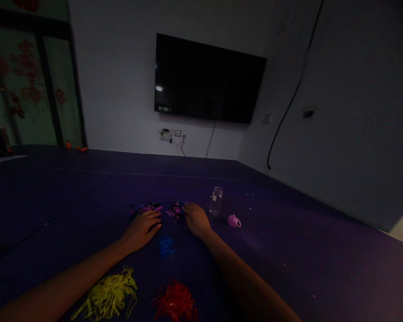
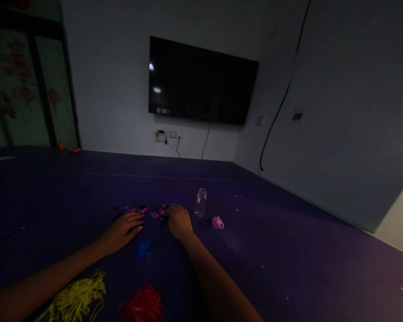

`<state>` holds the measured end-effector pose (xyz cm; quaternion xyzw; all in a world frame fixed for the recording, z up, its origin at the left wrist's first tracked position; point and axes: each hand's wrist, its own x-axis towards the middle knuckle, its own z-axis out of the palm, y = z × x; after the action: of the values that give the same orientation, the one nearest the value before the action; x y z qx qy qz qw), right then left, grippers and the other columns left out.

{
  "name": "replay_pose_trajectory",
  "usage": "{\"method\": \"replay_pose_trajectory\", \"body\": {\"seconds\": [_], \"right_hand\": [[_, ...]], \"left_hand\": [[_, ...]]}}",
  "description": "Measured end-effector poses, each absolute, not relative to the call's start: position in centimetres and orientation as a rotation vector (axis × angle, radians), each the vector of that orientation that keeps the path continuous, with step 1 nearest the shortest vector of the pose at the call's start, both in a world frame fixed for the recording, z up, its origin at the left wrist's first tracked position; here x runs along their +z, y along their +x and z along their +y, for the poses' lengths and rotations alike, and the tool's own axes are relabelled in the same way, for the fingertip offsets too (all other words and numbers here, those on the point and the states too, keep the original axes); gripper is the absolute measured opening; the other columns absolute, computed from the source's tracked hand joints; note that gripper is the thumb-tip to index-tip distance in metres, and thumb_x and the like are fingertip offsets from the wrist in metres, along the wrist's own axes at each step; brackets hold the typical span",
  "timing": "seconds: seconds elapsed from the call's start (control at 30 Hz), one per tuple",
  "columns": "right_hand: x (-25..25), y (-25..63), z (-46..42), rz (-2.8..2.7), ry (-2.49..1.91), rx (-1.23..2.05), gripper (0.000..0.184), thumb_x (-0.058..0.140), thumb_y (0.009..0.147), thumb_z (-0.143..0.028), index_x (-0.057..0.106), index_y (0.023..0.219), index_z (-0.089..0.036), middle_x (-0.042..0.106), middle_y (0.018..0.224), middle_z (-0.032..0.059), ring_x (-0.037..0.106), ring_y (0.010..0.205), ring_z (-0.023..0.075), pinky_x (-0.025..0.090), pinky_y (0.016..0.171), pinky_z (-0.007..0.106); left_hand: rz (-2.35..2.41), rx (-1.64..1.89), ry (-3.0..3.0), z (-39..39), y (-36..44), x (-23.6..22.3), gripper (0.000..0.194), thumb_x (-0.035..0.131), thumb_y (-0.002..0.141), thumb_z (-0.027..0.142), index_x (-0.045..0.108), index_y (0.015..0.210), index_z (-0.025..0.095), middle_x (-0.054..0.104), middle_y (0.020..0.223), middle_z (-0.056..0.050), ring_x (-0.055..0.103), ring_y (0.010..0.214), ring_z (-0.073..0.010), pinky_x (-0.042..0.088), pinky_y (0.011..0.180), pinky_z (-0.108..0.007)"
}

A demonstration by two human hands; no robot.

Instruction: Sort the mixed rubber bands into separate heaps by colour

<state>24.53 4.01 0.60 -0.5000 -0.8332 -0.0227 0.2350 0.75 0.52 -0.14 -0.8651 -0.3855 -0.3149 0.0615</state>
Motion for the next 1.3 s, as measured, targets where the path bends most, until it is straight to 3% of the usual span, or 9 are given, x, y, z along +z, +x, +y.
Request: {"method": "replay_pose_trajectory", "body": {"seconds": [0.17, 0.37, 0.53, 0.73, 0.93, 1.03, 1.17, 1.3], "right_hand": [[0.3, 24.2, 3.8, -2.381, -1.398, -0.084, 0.038, 0.04, 0.084, -0.015, 0.06, 0.116, -0.022, 0.053, 0.129, 0.0058, 0.039, 0.125, 0.023, 0.031, 0.101, 0.041], [0.6, 24.1, 3.5, -2.412, -1.394, -0.112, 0.036, 0.039, 0.084, -0.015, 0.061, 0.113, -0.019, 0.057, 0.124, 0.0064, 0.042, 0.121, 0.0223, 0.033, 0.1, 0.037], [1.2, 24.1, 3.3, -2.364, -1.359, -0.091, 0.033, 0.041, 0.081, -0.011, 0.065, 0.102, -0.017, 0.062, 0.113, 0.0088, 0.051, 0.11, 0.0212, 0.037, 0.094, 0.033], [1.3, 23.7, 2.1, -2.188, -0.983, -0.098, 0.031, 0.043, 0.074, -0.006, 0.068, 0.087, -0.018, 0.068, 0.095, 0.0059, 0.059, 0.09, 0.0174, 0.042, 0.083, 0.03], [0.4, 20.9, 0.0, -2.371, -0.743, -0.149, 0.02, 0.047, 0.072, -0.012, 0.066, 0.071, -0.019, 0.067, 0.072, 0.0029, 0.058, 0.068, 0.0159, 0.043, 0.069, 0.026], [0.6, 20.7, -0.3, -2.378, -0.779, -0.13, 0.023, 0.047, 0.073, -0.013, 0.067, 0.08, -0.019, 0.069, 0.08, 0.0031, 0.06, 0.075, 0.0161, 0.043, 0.072, 0.026], [1.5, 22.4, 0.9, -2.156, -1.2, -0.093, 0.03, 0.043, 0.08, -0.013, 0.067, 0.096, -0.019, 0.069, 0.096, 0.0058, 0.059, 0.092, 0.0177, 0.042, 0.082, 0.027], [1.7, 24.3, 2.6, -2.035, -1.518, -0.071, 0.036, 0.041, 0.081, -0.01, 0.066, 0.105, -0.018, 0.063, 0.115, 0.0075, 0.053, 0.108, 0.0193, 0.036, 0.094, 0.029]], "left_hand": [[-1.168, -0.964, -2.623, 0.3, 0.8, 0.1, 0.025, 0.046, 0.088, 0.028, 0.068, 0.099, 0.021, 0.066, 0.111, -0.006, 0.056, 0.107, -0.0216, 0.044, 0.094, -0.043], [-1.157, -0.929, -2.68, 0.1, 1.0, 0.4, 0.026, 0.045, 0.089, 0.028, 0.068, 0.1, 0.02, 0.068, 0.107, -0.006, 0.058, 0.104, -0.0213, 0.046, 0.091, -0.041], [-1.162, -0.934, -2.682, 0.2, 1.0, 0.3, 0.026, 0.045, 0.089, 0.026, 0.068, 0.097, 0.018, 0.069, 0.101, -0.008, 0.059, 0.1, -0.0218, 0.047, 0.089, -0.041], [-1.15, -0.912, -2.7, -0.1, 1.0, 0.6, 0.022, 0.049, 0.087, 0.024, 0.066, 0.099, 0.019, 0.069, 0.098, -0.007, 0.06, 0.096, -0.021, 0.047, 0.087, -0.038], [-1.071, -0.998, -2.701, 0.1, 0.7, 0.1, 0.023, 0.054, 0.083, 0.032, 0.064, 0.101, 0.021, 0.067, 0.102, -0.008, 0.058, 0.101, -0.023, 0.046, 0.088, -0.041], [-1.063, -0.976, -2.708, 0.1, 0.7, 0.0, 0.024, 0.055, 0.083, 0.035, 0.064, 0.101, 0.021, 0.067, 0.101, -0.008, 0.059, 0.1, -0.0234, 0.047, 0.086, -0.041], [-1.146, -0.852, -2.722, -0.1, 0.9, 0.6, 0.028, 0.051, 0.087, 0.038, 0.064, 0.105, 0.021, 0.067, 0.105, -0.008, 0.058, 0.103, -0.0238, 0.045, 0.09, -0.042], [-1.063, -0.732, -2.865, -0.5, 1.0, 1.1, 0.035, 0.042, 0.092, 0.039, 0.056, 0.121, 0.026, 0.061, 0.122, -0.004, 0.049, 0.117, -0.0226, 0.038, 0.099, -0.044]]}}
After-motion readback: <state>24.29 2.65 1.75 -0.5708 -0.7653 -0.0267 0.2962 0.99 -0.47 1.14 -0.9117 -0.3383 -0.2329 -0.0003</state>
